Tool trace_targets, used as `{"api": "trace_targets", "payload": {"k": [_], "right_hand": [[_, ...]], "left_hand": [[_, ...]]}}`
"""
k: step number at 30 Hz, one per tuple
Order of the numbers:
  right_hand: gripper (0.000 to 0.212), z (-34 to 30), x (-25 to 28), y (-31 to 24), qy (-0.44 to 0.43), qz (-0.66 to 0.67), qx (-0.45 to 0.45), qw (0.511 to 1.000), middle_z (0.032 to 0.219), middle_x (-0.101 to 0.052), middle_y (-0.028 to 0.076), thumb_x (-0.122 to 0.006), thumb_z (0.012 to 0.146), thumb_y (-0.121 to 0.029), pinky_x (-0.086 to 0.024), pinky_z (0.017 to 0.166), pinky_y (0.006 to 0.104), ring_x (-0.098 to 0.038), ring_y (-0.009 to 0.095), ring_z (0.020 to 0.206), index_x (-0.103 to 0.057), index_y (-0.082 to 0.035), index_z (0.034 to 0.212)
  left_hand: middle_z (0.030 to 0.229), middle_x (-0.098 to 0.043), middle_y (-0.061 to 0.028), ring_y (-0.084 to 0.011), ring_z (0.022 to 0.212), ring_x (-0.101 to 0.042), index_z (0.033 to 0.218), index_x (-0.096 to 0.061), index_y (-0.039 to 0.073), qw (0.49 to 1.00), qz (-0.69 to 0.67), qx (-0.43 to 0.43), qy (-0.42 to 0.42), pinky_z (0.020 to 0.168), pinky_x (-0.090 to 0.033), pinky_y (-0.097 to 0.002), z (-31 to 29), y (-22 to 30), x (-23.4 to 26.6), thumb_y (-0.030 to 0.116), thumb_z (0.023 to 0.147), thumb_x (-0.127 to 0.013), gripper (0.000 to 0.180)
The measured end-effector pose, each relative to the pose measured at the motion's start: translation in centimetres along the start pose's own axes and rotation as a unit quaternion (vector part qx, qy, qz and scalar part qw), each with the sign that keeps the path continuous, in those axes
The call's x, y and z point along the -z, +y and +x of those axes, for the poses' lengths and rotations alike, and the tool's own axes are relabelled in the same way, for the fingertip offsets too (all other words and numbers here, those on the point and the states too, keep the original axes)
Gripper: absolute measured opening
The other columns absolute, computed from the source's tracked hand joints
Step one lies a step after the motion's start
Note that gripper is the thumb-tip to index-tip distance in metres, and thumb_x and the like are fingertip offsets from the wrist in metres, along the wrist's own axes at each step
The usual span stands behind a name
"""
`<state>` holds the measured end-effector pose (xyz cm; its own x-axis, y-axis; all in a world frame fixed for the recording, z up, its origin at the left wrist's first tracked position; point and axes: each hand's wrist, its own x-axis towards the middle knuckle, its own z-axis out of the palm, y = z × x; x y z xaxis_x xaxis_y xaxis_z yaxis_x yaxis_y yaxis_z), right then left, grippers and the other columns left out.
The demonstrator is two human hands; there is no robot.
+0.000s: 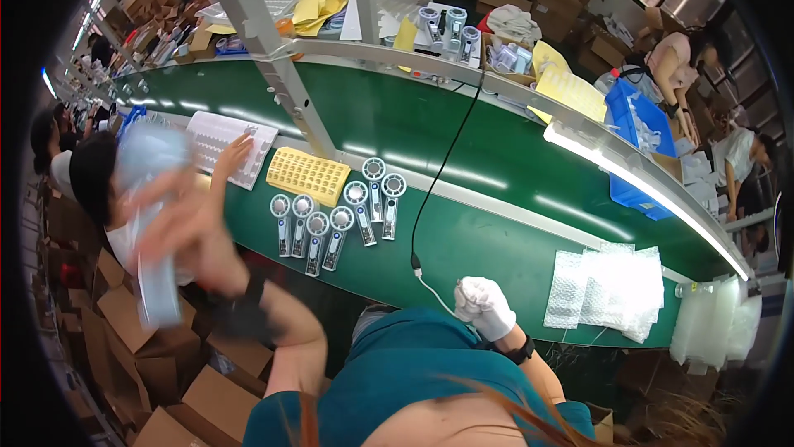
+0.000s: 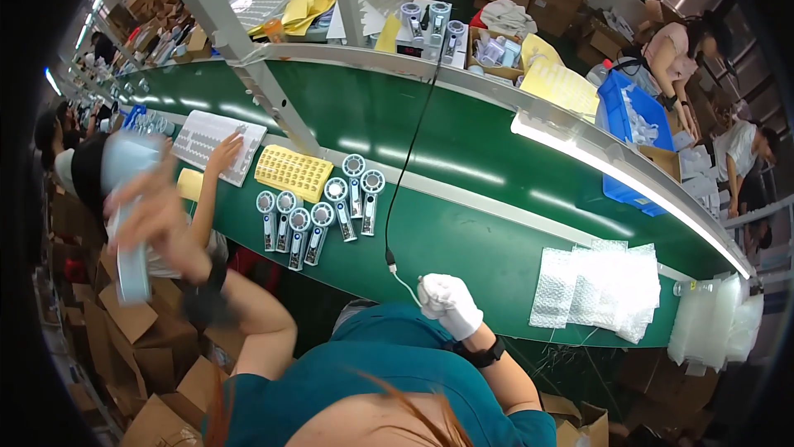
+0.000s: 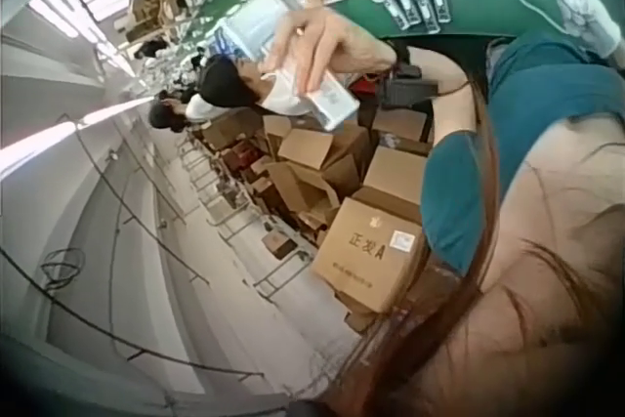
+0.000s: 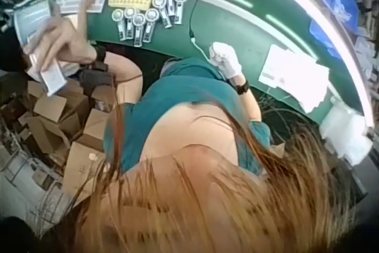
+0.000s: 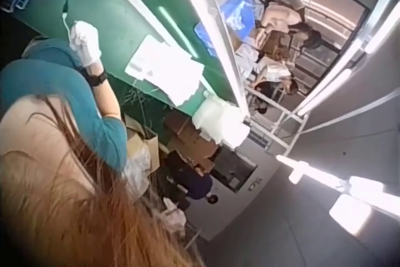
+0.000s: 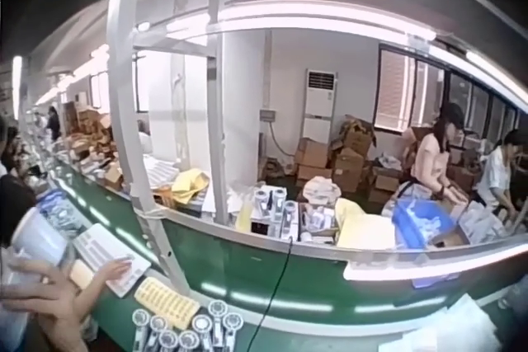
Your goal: Inspecting and testing small portable bladeless fans at an electronics factory assembly line.
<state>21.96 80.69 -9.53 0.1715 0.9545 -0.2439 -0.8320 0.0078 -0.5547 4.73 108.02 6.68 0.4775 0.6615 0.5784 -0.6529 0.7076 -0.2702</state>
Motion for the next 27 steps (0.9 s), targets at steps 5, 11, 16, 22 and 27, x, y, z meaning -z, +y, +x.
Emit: {"api": "trace_targets", "payload": {"k": [5, 11, 16, 22, 27], "right_hand": [[0.019, -0.6, 1.7, -0.4, 0.084, -0.050, 0.031, 0.995, 0.050, -0.029, -0.003, -0.054, 0.078, -0.016, -0.019, 0.039, 0.0232, -0.023, 0.007, 0.039, -0.045, -0.002, 0.068], [0.014, 1.2, 3.1, -0.2, 0.017, -0.011, 0.032, 0.999, 0.049, -0.028, -0.003, -0.049, 0.080, -0.012, -0.019, 0.039, 0.0238, -0.022, 0.007, 0.039, -0.047, -0.001, 0.072], [0.015, 1.0, 3.8, -0.1, 0.034, -0.016, 0.027, 0.999, 0.049, -0.027, -0.004, -0.051, 0.080, -0.013, -0.019, 0.039, 0.0233, -0.021, 0.006, 0.038, -0.047, -0.001, 0.073], [0.021, 0.7, 4.0, -0.1, 0.060, -0.054, 0.024, 0.996, 0.048, -0.025, -0.004, -0.053, 0.081, -0.019, -0.018, 0.039, 0.0223, -0.021, 0.006, 0.039, -0.047, -0.001, 0.074], [0.021, 0.0, 4.4, -0.5, 0.070, -0.072, 0.048, 0.994, 0.048, -0.027, -0.005, -0.047, 0.084, -0.017, -0.016, 0.037, 0.0207, -0.019, 0.004, 0.038, -0.049, 0.001, 0.073]], "left_hand": [[0.079, -0.051, -0.0110, -0.0181, 0.058, -0.058, 0.082, -0.052, -0.001, 0.779, 0.598, -0.007, -0.189, 0.053, -0.049, -0.0264, -3.0, 1.9, -9.3, 0.035, 0.064, -0.074, 0.046], [0.081, -0.051, -0.0071, -0.0140, 0.061, -0.054, 0.083, -0.053, 0.001, 0.841, 0.399, -0.002, -0.365, 0.056, -0.042, -0.0205, -2.0, 1.4, -9.5, 0.045, 0.055, -0.078, 0.058], [0.083, -0.051, -0.0055, -0.0133, 0.062, -0.055, 0.084, -0.053, 0.001, 0.726, 0.564, -0.175, -0.353, 0.057, -0.043, -0.0193, -2.0, 1.5, -10.4, 0.046, 0.052, -0.079, 0.061], [0.088, -0.052, -0.0028, -0.0127, 0.066, -0.056, 0.085, -0.054, 0.004, 0.655, 0.660, 0.005, -0.367, 0.060, -0.045, -0.0197, 0.3, 2.2, -11.1, 0.047, 0.050, -0.079, 0.061], [0.079, -0.053, -0.0112, -0.0204, 0.060, -0.056, 0.092, -0.055, 0.003, 0.718, 0.604, 0.086, -0.336, 0.053, -0.049, -0.0306, 0.8, -1.2, -7.7, 0.039, 0.078, -0.053, 0.038]]}}
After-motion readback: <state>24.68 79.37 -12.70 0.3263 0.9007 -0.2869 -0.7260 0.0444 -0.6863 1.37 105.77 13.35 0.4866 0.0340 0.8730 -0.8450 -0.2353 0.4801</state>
